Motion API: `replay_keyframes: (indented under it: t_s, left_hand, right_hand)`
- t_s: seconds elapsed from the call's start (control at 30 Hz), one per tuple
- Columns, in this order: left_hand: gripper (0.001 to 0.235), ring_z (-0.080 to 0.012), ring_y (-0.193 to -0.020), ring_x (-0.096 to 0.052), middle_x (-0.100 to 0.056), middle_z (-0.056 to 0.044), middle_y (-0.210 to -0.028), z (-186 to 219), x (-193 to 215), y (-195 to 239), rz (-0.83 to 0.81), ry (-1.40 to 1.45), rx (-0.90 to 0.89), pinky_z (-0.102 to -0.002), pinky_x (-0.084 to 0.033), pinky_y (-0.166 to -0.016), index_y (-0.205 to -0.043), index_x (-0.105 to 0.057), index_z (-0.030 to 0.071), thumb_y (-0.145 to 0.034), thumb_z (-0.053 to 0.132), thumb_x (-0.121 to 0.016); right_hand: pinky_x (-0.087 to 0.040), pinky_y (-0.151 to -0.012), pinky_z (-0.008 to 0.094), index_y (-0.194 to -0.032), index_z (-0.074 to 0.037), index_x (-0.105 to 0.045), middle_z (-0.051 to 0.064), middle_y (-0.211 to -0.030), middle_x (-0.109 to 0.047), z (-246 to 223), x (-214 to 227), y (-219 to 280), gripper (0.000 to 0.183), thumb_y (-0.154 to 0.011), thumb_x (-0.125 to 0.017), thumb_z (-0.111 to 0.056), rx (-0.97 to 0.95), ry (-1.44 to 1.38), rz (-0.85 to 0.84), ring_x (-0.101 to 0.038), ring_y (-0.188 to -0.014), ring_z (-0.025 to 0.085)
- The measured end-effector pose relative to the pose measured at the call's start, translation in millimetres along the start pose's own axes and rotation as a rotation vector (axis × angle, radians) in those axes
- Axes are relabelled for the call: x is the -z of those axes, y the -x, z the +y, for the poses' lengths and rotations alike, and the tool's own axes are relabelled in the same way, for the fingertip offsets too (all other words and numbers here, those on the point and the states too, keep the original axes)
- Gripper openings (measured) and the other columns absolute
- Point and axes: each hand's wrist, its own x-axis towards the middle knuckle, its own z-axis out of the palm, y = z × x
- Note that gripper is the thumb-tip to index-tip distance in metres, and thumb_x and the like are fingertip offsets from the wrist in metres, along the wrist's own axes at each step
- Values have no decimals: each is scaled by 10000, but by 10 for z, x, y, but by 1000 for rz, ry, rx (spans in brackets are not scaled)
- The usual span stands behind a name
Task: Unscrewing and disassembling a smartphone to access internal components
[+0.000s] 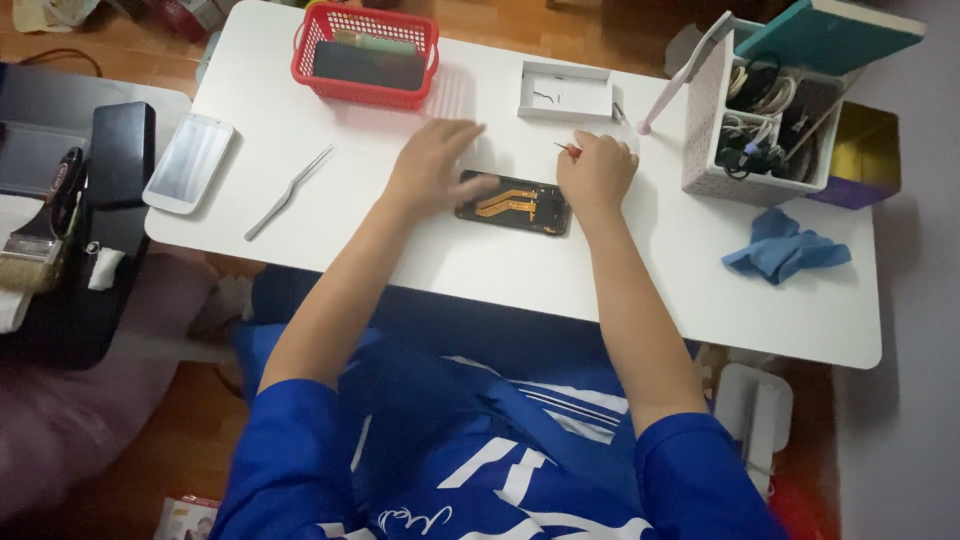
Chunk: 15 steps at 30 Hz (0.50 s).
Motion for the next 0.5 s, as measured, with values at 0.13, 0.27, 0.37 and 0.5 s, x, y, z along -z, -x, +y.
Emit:
replay_keyframes:
  t_s: [0.13, 0.27, 0.37, 0.5]
  left_hand:
    - [936, -333, -1251, -618, -694, -167, -1263, 177, 118, -9, -196, 32, 64, -454, -444, -1095, -1442, -603, 150, -728, 721, -805]
    - [986, -295, -1214, -647, -728, -137, -1203, 261, 158, -87, -271, 7, 42, -412, -476, -1086, -1444, -596, 191, -645, 716, -836]
    - [997, -252, -1208, -647, -738, -99, -1195, 298, 166, -103, -319, -22, 40, -362, -467, -1090, -1408, -628, 196, -603, 745, -836]
    - [791, -212, -1131, -654, -745, -62, -1122, 367, 124, -92, -324, -90, -29, -315, -478, -1046, -1209, -747, 178, -597, 648, -920]
  right_hand:
    - [-492, -737, 460, -1046, -185, -812, 53, -731, -676, -106, 83, 18, 257, -826, -687, -230, 12, -15, 12, -703, -752, 310]
    - [-484, -796, 469, -1159, -157, -792, 136, -902, -702, -480, 436, -15, 333, -853, -679, -85, 131, -70, 91, -692, -874, 366]
    - [-464, -830, 461, -1239, -203, -760, 114, -1062, -676, -509, 443, 4, 383, -890, -667, -73, 151, -58, 67, -663, -954, 351]
    - [-419, -872, 449, -1265, -179, -751, 122, -1301, -576, -487, 442, -49, 400, -927, -641, 4, 151, -85, 74, -588, -1088, 358]
